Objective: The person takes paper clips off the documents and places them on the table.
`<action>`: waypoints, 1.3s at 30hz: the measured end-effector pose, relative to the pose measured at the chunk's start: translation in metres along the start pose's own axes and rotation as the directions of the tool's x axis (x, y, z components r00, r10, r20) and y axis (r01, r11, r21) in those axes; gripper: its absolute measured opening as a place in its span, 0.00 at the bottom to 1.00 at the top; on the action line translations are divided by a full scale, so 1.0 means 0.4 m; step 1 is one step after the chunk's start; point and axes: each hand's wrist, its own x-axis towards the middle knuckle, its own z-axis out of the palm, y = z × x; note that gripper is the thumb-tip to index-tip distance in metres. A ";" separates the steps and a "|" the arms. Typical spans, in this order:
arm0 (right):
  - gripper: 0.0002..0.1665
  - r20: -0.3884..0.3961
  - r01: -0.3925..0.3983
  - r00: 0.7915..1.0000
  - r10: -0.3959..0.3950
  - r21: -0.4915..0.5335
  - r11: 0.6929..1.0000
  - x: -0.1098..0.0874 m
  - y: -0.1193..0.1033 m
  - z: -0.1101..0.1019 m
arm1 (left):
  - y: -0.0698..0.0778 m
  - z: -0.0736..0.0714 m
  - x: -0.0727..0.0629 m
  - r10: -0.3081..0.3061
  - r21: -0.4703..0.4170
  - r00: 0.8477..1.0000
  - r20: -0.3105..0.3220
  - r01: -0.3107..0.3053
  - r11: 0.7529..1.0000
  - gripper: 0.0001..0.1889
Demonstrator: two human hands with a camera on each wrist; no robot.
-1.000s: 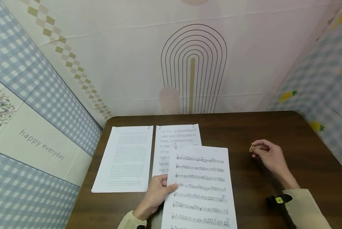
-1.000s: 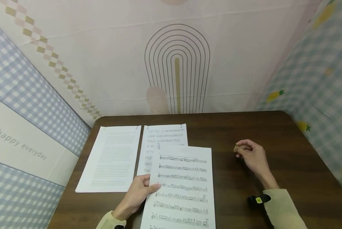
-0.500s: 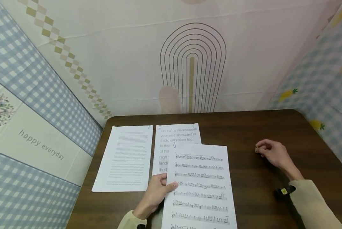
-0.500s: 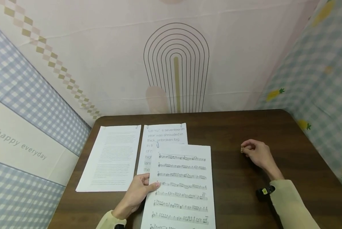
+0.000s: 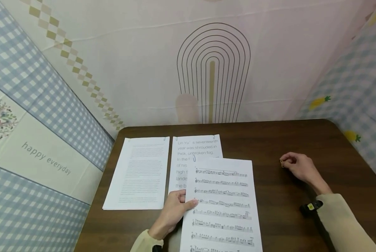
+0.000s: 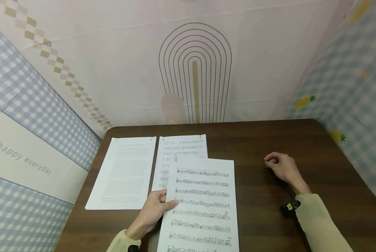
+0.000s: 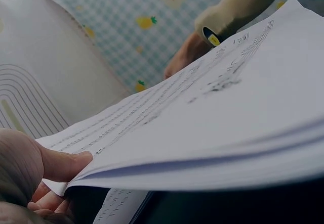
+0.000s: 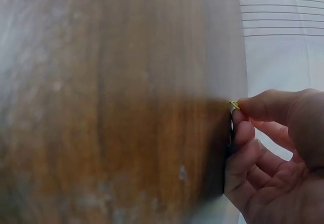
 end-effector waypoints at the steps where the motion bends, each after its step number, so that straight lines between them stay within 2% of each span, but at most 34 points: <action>1: 0.11 -0.001 -0.006 1.000 0.006 -0.003 1.000 0.001 -0.001 0.000 | 0.000 0.000 0.000 0.000 0.000 1.000 0.000 0.000 1.000 0.17; 9: 0.11 -0.033 -0.066 0.997 0.066 -0.016 0.998 -0.001 -0.012 0.001 | -0.003 0.001 0.001 -0.003 -0.014 1.000 0.007 0.004 1.000 0.18; 18: 0.09 -0.101 -0.054 0.994 0.050 -0.033 0.998 0.000 -0.014 0.013 | -0.002 0.003 -0.004 -0.006 -0.021 1.000 0.000 0.006 1.000 0.18; 21: 0.12 -0.141 -0.051 0.989 0.050 -0.003 0.999 -0.009 -0.017 0.013 | -0.001 0.004 -0.004 -0.006 -0.022 1.000 -0.005 0.006 1.000 0.18; 24: 0.14 -0.221 -0.038 0.974 0.042 0.025 0.999 -0.024 -0.029 0.011 | 0.000 0.005 -0.004 -0.009 -0.028 1.000 -0.007 0.008 1.000 0.18; 27: 0.14 -0.301 -0.017 0.953 0.030 0.047 0.999 -0.041 -0.065 0.005 | 0.000 0.005 -0.003 -0.012 -0.035 1.000 -0.004 0.012 0.999 0.18; 31: 0.10 -0.366 0.069 0.930 -0.040 0.066 0.995 -0.056 -0.156 -0.001 | 0.000 0.004 -0.001 -0.010 -0.041 1.000 0.003 0.010 0.999 0.18; 35: 0.08 -0.356 0.165 0.927 -0.122 0.093 0.982 -0.064 -0.261 0.007 | -0.002 0.006 0.001 -0.011 -0.050 1.000 0.021 0.012 0.999 0.18; 39: 0.05 -0.304 0.257 0.929 -0.211 0.121 0.959 -0.070 -0.360 0.032 | -0.003 0.008 0.000 -0.013 -0.053 0.999 0.042 0.015 0.998 0.18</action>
